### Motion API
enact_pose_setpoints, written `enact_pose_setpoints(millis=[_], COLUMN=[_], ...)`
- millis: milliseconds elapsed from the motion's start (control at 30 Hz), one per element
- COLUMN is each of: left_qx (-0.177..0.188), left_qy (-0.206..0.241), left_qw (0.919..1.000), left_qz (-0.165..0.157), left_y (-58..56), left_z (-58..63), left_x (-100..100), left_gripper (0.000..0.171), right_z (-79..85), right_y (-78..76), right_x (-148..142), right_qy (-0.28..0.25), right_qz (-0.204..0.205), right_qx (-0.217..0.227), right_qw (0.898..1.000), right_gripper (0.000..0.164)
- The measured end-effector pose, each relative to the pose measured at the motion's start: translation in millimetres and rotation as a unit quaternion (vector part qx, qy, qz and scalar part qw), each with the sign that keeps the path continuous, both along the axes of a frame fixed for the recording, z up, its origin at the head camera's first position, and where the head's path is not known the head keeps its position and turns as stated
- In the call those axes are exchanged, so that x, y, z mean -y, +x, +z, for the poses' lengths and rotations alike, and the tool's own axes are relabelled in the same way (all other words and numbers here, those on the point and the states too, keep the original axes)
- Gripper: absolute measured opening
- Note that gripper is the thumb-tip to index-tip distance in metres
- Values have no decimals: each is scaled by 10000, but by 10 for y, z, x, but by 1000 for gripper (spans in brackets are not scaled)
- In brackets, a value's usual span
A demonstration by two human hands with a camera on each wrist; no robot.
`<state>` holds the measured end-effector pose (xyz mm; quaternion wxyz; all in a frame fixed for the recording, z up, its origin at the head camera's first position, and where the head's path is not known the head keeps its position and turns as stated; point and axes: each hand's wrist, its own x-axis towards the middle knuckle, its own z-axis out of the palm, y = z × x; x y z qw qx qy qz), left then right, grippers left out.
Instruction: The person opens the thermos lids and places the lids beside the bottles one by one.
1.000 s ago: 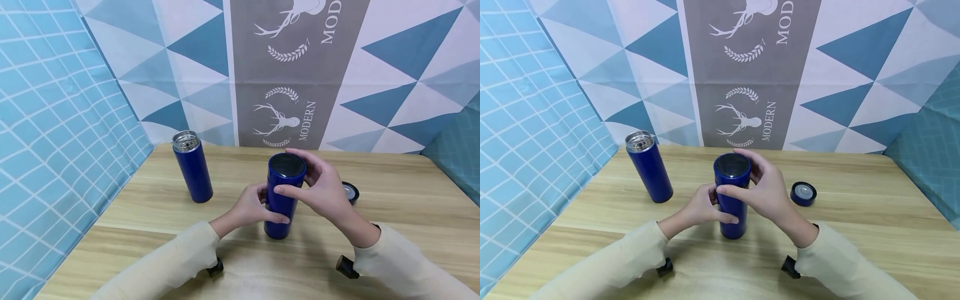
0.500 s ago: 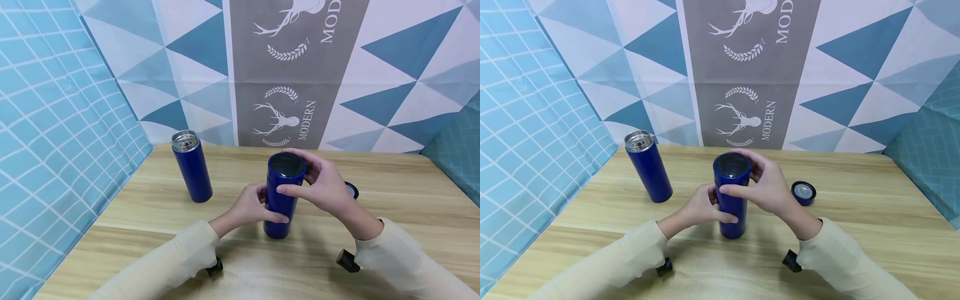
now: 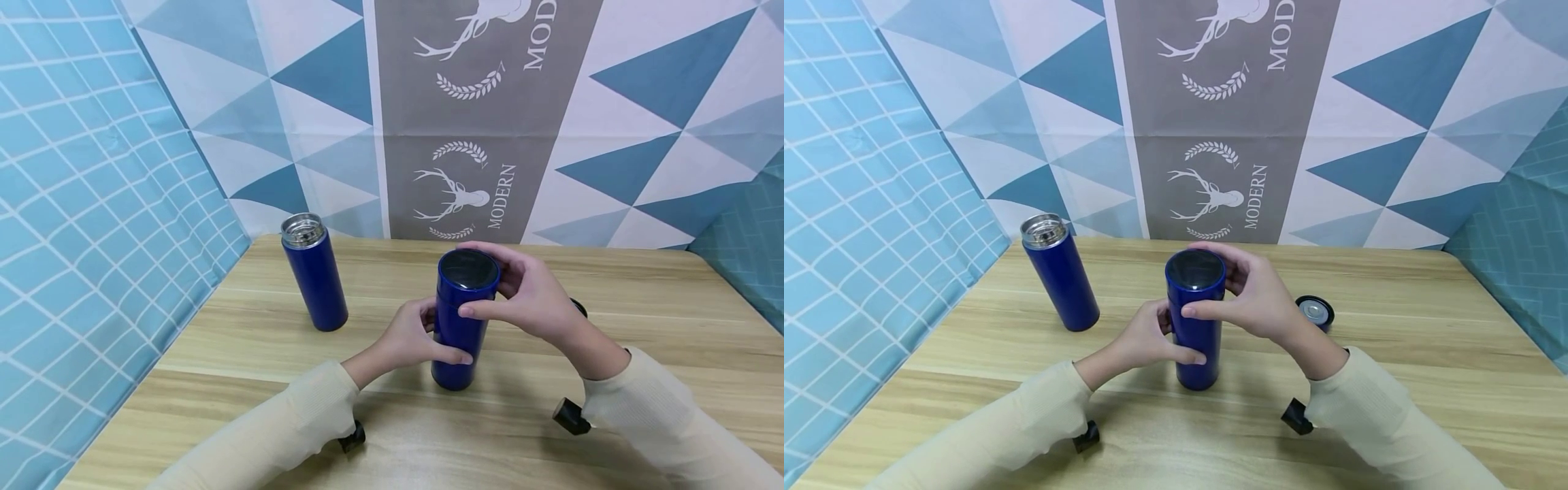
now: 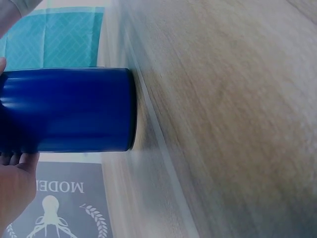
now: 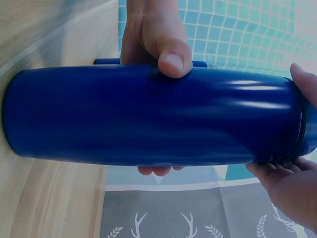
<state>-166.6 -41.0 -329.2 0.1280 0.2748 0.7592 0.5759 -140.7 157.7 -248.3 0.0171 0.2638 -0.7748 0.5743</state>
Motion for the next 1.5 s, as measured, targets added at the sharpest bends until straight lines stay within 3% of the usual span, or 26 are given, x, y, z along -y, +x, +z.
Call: enact_pose_setpoints(millis=[300, 867, 1100, 1333, 1500], left_qx=[65, 59, 50, 19, 55], left_qy=[1, -31, -22, -41, -75], left_qw=[10000, 10000, 10000, 10000, 10000], left_qz=[19, 20, 11, -7, 36], left_y=[11, 3, -1, -2, 4], left_z=[5, 12, -11, -16, -3], left_x=[5, 14, 10, 9, 5], left_gripper=[60, 62, 62, 62, 62], right_z=[33, 17, -41, -91, -100], right_y=[-59, -174, -286, -405, -435], right_x=[-63, -99, -146, -172, -188], right_qy=[210, 63, -120, -366, -369], right_qz=[494, 1050, 1560, 2236, 2393], right_qx=[-179, -124, -84, -201, -132], right_qw=[9984, 9944, 9876, 9738, 9701], right_gripper=[67, 75, 73, 70, 71])
